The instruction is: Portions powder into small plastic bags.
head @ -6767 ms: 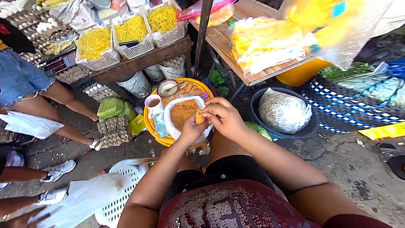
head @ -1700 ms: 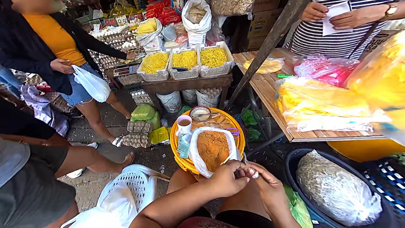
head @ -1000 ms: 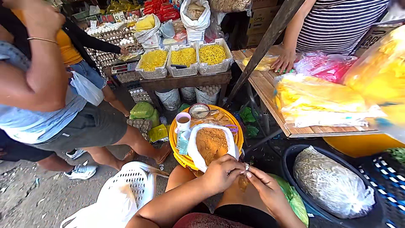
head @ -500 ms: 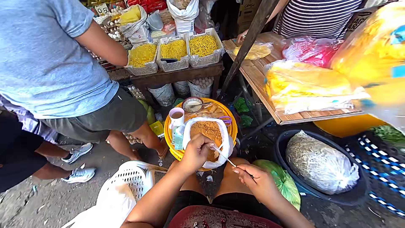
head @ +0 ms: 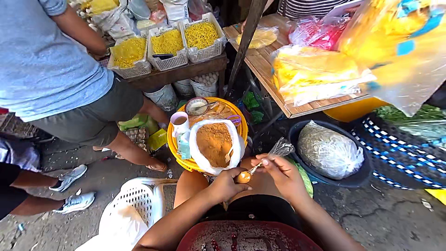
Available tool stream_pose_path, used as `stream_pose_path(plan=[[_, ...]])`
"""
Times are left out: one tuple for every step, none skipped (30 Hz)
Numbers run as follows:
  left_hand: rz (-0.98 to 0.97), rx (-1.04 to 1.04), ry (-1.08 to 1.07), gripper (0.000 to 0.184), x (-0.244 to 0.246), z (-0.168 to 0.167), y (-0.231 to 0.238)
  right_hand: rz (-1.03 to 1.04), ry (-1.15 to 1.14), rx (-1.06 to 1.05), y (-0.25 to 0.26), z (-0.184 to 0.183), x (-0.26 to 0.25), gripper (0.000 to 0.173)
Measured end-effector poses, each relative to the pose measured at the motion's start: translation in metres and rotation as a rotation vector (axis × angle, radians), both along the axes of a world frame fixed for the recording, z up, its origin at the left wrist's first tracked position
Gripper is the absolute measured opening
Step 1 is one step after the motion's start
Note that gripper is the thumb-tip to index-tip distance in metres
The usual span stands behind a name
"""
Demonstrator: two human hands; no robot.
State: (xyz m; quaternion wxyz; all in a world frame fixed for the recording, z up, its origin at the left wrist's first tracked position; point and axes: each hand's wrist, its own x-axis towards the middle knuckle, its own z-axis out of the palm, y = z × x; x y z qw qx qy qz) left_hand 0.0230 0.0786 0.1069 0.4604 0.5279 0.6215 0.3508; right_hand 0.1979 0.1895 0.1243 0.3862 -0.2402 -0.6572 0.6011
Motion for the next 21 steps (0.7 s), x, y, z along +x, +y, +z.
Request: stream_pose_path(plan=[[0.007, -0.004, 0.006, 0.041, -0.001, 0.0, 0.0, 0.0, -0.012, 0.043, 0.005, 0.003, 0.002, 0.022], [0.023, -0.009, 0.006, 0.038, -0.001, 0.001, -0.001, -0.003, -0.041, 0.101, 0.01, 0.008, 0.003, 0.024], [0.047, -0.011, 0.007, 0.036, -0.001, 0.001, 0.0, -0.002, -0.086, 0.165, 0.015, 0.012, 0.002, 0.025], [0.079, -0.01, 0.009, 0.037, -0.001, 0.003, 0.0, 0.0, -0.137, 0.226, 0.02, 0.017, -0.002, 0.026], [0.121, -0.001, 0.013, 0.04, -0.002, 0.005, 0.0, 0.002, -0.178, 0.277, 0.026, 0.024, -0.008, 0.027], [0.156, 0.022, 0.019, 0.049, -0.004, 0.009, 0.0, 0.008, -0.209, 0.312, 0.033, 0.031, -0.015, 0.028], [0.18, 0.065, 0.03, 0.063, -0.008, 0.012, -0.001, 0.014, -0.235, 0.337, 0.042, 0.038, -0.025, 0.029], [0.211, 0.123, 0.051, 0.074, -0.013, 0.012, -0.002, 0.017, -0.265, 0.354, 0.052, 0.045, -0.036, 0.028], [0.258, 0.176, 0.08, 0.078, -0.019, 0.011, -0.005, 0.019, -0.303, 0.368, 0.063, 0.053, -0.049, 0.026], [0.318, 0.21, 0.1, 0.076, -0.026, 0.011, -0.008, 0.024, -0.346, 0.377, 0.074, 0.059, -0.063, 0.024], [0.377, 0.223, 0.104, 0.072, -0.033, 0.011, -0.012, 0.021, -0.384, 0.4, 0.086, 0.062, -0.078, 0.022], [0.431, 0.235, 0.103, 0.068, -0.04, 0.01, -0.017, 0.014, -0.41, 0.439, 0.099, 0.063, -0.094, 0.021], [0.477, 0.256, 0.099, 0.063, -0.047, 0.007, -0.023, -0.001, -0.417, 0.485, 0.111, 0.06, -0.11, 0.02], [0.516, 0.281, 0.096, 0.06, -0.054, 0.004, -0.029, -0.03, -0.403, 0.528, 0.123, 0.054, -0.127, 0.02], [0.551, 0.302, 0.093, 0.057, -0.058, 0.0, -0.036, -0.055, -0.386, 0.551, 0.134, 0.046, -0.142, 0.021], [0.579, 0.311, 0.088, 0.055, -0.062, -0.003, -0.041, -0.069, -0.374, 0.55, 0.144, 0.036, -0.157, 0.021], [0.599, 0.307, 0.086, 0.053, -0.064, -0.006, -0.047, -0.071, -0.375, 0.522, 0.152, 0.023, -0.17, 0.022], [0.61, 0.296, 0.09, 0.052, -0.066, -0.009, -0.051, -0.056, -0.397, 0.473, 0.157, 0.01, -0.181, 0.024], [0.612, 0.279, 0.09, 0.05, -0.066, -0.011, -0.054, -0.015, -0.444, 0.407, 0.158, -0.004, -0.189, 0.026], [0.607, 0.257, 0.09, 0.048, -0.066, -0.012, -0.057, 0.042, -0.494, 0.346, 0.157, -0.019, -0.193, 0.028], [0.595, 0.247, 0.1, 0.046, -0.066, -0.013, -0.06, 0.092, -0.542, 0.297, 0.153, -0.036, -0.195, 0.029]])
